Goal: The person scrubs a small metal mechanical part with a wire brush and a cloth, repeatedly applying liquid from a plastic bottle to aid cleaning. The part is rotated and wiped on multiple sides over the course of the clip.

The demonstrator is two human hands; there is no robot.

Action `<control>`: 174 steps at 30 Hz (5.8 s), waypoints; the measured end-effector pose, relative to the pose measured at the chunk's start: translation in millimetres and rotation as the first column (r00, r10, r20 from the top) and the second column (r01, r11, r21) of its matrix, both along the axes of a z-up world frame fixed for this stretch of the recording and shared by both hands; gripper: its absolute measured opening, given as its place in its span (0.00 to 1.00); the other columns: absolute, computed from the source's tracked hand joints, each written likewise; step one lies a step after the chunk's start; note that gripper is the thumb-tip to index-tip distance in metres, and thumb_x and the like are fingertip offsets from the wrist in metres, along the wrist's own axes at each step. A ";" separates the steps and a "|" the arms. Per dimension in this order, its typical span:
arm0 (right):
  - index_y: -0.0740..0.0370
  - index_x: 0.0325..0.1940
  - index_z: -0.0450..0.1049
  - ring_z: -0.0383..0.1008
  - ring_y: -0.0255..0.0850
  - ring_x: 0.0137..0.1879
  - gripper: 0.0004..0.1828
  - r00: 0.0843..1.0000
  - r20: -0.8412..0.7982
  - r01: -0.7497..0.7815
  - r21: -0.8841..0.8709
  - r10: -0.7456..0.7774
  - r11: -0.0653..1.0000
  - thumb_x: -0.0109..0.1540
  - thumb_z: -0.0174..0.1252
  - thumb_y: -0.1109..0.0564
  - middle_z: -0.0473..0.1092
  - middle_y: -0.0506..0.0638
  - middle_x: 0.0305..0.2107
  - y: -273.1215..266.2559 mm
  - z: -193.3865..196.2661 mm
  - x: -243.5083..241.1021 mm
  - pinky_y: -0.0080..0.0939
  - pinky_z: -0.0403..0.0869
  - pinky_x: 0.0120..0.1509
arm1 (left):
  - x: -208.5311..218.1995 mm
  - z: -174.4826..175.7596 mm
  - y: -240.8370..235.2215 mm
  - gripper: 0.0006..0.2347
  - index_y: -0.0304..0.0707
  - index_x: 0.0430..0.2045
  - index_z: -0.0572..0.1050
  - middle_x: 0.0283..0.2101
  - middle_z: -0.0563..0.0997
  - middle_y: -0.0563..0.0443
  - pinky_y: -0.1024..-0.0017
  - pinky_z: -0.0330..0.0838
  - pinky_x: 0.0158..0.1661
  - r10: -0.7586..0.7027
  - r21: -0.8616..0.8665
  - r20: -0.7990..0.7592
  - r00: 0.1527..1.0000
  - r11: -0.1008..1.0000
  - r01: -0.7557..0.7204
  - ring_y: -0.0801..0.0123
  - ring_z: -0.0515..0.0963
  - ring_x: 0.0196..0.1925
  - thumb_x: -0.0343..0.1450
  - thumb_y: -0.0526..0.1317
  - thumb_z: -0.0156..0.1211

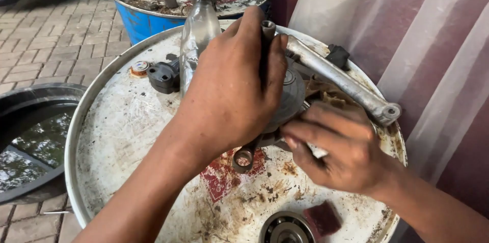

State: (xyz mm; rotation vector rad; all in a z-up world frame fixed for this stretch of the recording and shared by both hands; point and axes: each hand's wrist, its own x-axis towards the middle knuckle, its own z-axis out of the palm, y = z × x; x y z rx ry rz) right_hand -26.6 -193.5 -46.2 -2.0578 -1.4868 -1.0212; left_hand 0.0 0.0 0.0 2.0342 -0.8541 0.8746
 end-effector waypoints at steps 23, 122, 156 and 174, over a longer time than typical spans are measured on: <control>0.73 0.41 0.77 0.78 0.48 0.35 0.07 0.997 -0.076 -0.022 0.023 0.023 0.999 0.61 0.58 0.66 0.75 0.62 0.35 -13.0 -9.5 9.1 0.42 0.80 0.39 | -3.2 3.7 0.0 0.07 0.31 0.33 0.59 0.24 0.74 0.36 0.47 0.57 0.24 -0.030 0.004 -0.017 0.999 1.000 0.030 0.41 0.71 0.20 0.77 0.36 0.43; 0.52 0.79 0.36 0.71 0.48 0.26 0.61 0.314 -0.534 0.447 -0.646 -0.785 0.619 0.53 0.47 0.19 0.74 0.59 0.27 149.5 90.4 125.9 0.46 0.70 0.30 | -21.1 0.0 6.3 0.14 0.35 0.37 0.72 0.39 0.79 0.45 0.50 0.62 0.43 -0.262 0.013 0.198 0.944 0.964 0.265 0.50 0.76 0.44 0.79 0.46 0.39; 0.23 0.74 0.64 0.81 0.41 0.50 0.50 0.644 0.674 0.757 -0.491 -0.363 0.430 0.46 0.55 0.22 0.77 0.44 0.59 -60.3 118.4 14.2 0.48 0.74 0.61 | 44.5 -2.8 58.2 0.19 0.39 0.27 0.66 0.26 0.71 0.54 0.72 0.60 0.30 -0.203 -0.287 -0.231 0.951 0.949 0.133 0.74 0.67 0.29 0.78 0.54 0.39; 0.39 0.77 0.62 0.82 0.51 0.56 0.65 0.692 0.607 0.719 -0.529 -0.391 0.451 0.37 0.63 0.20 0.76 0.55 0.61 -77.6 106.8 2.1 0.48 0.82 0.61 | 35.2 -1.2 46.2 0.18 0.39 0.23 0.62 0.20 0.64 0.55 0.70 0.54 0.26 -0.120 -0.264 -0.133 0.984 0.961 0.082 0.74 0.61 0.24 0.79 0.52 0.39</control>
